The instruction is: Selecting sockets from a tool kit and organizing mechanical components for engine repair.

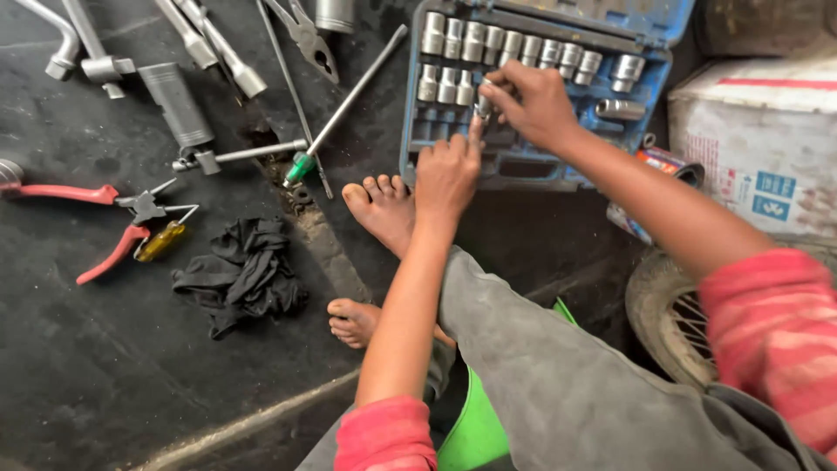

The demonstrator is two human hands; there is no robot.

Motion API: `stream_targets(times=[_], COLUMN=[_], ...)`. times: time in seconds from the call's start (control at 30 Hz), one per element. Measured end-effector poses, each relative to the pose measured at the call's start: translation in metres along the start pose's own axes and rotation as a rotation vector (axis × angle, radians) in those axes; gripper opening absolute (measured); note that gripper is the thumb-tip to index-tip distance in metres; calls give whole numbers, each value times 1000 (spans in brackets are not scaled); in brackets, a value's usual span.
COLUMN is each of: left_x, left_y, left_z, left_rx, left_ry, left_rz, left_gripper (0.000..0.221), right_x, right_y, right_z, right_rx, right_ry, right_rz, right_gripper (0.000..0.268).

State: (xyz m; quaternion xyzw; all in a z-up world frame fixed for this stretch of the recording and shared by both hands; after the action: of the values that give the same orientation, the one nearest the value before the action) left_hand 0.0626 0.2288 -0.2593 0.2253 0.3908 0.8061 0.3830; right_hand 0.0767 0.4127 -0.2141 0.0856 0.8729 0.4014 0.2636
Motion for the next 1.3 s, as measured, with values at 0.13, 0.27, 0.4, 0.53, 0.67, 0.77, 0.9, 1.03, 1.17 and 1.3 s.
stream_targets(times=[0.13,0.27,0.4,0.53,0.67,0.77,0.9,1.03,1.17,1.3], left_x=[-1,-1,-5,-15,-24,-35,-48,-50,-52,-63], left_y=[8,20,33,76,117,125,113,111,122,130], left_z=[0,-6,-12,-46,-84,-107,-124,-131,-135,-144], left_rx=[-18,-125,-282,-237,-23,134,171,135,142,184], left_ry=[5,33,70,232,452,514,509,520,559,614], left_rz=[31,70,127,264,438,403,291,305,366,408], left_gripper=[50,56,44,32,34,38,38,36,33,29], right_x=[-13,-24,-35,-31,-37,-35,-37,-38,-35,-37], right_y=[21,24,1,0,-6,-12,-13,-14,-15,-15], right_z=[-18,-37,-26,-38,-42,-53,-59,-55,-56,-53], right_rx=[-83,-305,-352,-330,-330,-303,-292,-282,-291,-294], right_ry=[205,311,335,325,346,357,345,346,334,329], right_rz=[-5,223,203,247,254,246,244,242,239,234], right_gripper=[40,45,49,51,43,38,34,33,30,30])
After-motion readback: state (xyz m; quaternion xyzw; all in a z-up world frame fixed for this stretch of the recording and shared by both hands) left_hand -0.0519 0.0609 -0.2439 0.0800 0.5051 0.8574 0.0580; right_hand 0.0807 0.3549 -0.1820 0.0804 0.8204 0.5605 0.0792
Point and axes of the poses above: each hand's wrist, its own x-axis towards the middle knuckle, its own y-axis out of the back of the hand, z = x × y, the point moved 3 cm from there along x, towards the middle knuckle, and after that the axes turned 2 degrees about -x, right-handed, at the moved point
